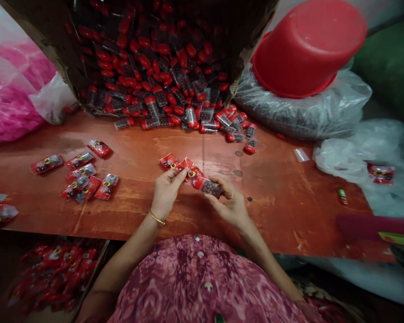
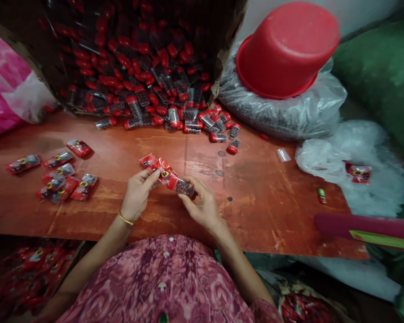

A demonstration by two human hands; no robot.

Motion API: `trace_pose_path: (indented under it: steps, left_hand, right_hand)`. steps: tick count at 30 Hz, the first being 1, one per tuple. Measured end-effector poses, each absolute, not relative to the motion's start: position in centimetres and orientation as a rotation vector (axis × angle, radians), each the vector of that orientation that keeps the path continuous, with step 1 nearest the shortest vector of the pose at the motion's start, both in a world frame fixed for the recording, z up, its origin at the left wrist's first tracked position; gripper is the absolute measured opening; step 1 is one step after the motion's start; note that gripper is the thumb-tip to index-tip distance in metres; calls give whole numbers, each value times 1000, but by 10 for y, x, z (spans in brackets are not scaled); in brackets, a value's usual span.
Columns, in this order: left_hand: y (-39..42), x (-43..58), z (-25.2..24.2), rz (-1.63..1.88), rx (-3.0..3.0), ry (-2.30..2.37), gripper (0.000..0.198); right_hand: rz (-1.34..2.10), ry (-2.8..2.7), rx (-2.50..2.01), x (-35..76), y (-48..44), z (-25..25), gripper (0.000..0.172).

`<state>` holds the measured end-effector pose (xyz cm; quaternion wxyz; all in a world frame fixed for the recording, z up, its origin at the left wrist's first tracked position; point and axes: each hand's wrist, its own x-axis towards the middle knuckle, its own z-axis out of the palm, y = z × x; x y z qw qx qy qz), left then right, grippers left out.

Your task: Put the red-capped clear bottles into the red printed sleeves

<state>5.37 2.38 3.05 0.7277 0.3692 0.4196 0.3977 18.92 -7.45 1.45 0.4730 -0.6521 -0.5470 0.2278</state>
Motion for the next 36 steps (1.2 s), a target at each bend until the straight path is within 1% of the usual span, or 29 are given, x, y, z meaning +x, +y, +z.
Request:
trace_pose_path:
  steps: [4,12,15,19,23,25,29,32,36]
  left_hand:
    - [19,59,26,896,781,886,29]
    - [12,70,20,901,600,880,31]
    - [13,70,22,953,477,853,31]
    - [16,69,20,1029,408,813,32]
    - [16,70,19,999,440,796,33]
    - [14,71,20,965,483,779,32]
    - [16,70,22,895,509,748,30]
    - [18,69,21,845,517,783,32]
    - [18,70,20,828,635,804,28]
  right_hand:
    - [553,-1310,-1576,188,-74,10,35]
    - [680,-993,-1432,164,-59,-5,34]
    - [788,-840,-1334,158,-51,2,36]
    - [943,-774,-1327,159,-48,12,23]
    - [1070,-701,-1275,154,-49,15,27]
    - [1048,-688,-1283,152,-50,15,27]
    - [891,-804,-1400,152,-52,16,22]
    - [907,-878,-1432,153,-53,16,21]
    - [911,-840,-1413,150,-51,13,25]
